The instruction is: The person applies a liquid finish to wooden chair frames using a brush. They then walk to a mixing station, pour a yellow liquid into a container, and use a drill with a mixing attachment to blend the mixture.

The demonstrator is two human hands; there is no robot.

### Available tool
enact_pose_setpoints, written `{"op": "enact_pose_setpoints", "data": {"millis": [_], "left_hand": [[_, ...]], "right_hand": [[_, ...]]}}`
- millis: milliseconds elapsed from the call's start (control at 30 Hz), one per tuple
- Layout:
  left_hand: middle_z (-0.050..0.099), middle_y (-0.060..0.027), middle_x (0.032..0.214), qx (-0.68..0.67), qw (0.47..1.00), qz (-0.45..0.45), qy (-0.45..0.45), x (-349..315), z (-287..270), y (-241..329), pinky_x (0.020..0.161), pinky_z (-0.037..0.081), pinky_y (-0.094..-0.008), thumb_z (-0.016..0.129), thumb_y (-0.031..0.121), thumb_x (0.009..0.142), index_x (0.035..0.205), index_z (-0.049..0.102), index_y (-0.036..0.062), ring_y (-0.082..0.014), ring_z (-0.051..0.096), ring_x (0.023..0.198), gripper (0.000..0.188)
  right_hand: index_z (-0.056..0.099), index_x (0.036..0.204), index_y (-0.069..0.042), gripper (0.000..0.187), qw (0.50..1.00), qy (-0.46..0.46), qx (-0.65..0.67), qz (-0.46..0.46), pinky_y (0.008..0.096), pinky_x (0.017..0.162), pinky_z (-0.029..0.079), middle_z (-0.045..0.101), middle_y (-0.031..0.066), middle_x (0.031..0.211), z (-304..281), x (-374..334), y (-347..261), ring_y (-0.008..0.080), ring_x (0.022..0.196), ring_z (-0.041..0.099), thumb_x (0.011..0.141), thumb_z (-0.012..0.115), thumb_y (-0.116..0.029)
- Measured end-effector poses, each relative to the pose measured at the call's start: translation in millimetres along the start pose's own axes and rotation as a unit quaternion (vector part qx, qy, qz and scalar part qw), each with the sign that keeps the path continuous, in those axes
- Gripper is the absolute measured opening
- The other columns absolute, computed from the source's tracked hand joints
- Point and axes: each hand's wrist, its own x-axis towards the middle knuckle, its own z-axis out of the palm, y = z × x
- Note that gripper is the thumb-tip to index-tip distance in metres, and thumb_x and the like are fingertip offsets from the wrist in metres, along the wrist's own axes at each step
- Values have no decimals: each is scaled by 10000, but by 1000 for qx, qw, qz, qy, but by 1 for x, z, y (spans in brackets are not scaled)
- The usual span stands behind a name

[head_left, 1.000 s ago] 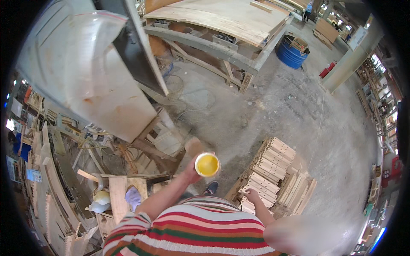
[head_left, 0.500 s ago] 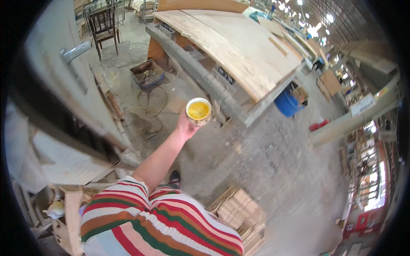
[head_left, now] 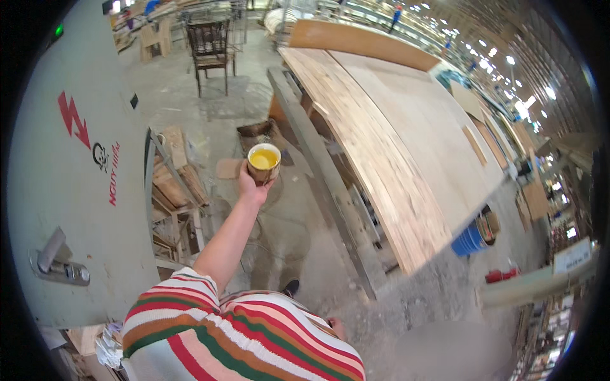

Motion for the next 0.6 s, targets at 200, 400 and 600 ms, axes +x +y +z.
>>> {"op": "enact_pose_setpoints", "data": {"millis": [200,400,600], "left_hand": [[427,-61,1277,-21,994,51,93,37,-17,39,948,326,-477,315,409,888,1248,407,167,-272,423,1162,443],[433,-37,1286,28,986,62,152,46,-92,65,968,294,-486,294,479,871,1236,437,189,-246,402,1187,488],[533,-15,1150,44,971,71,223,73,-143,108,788,443,-384,333,480,879,1172,488,197,-200,522,1032,436]], "right_hand": [[567,1007,-1,318,979,-122,14,-164,278,549,436,586,66,678,-49,183,-139,132,587,546,768,583,-210],[576,1014,-27,301,918,-210,-61,-330,289,546,443,588,75,666,5,307,-312,143,583,561,773,594,-206],[619,936,-32,267,867,-343,-164,-322,311,563,459,607,106,668,73,370,-437,165,597,594,756,607,-230]]}}
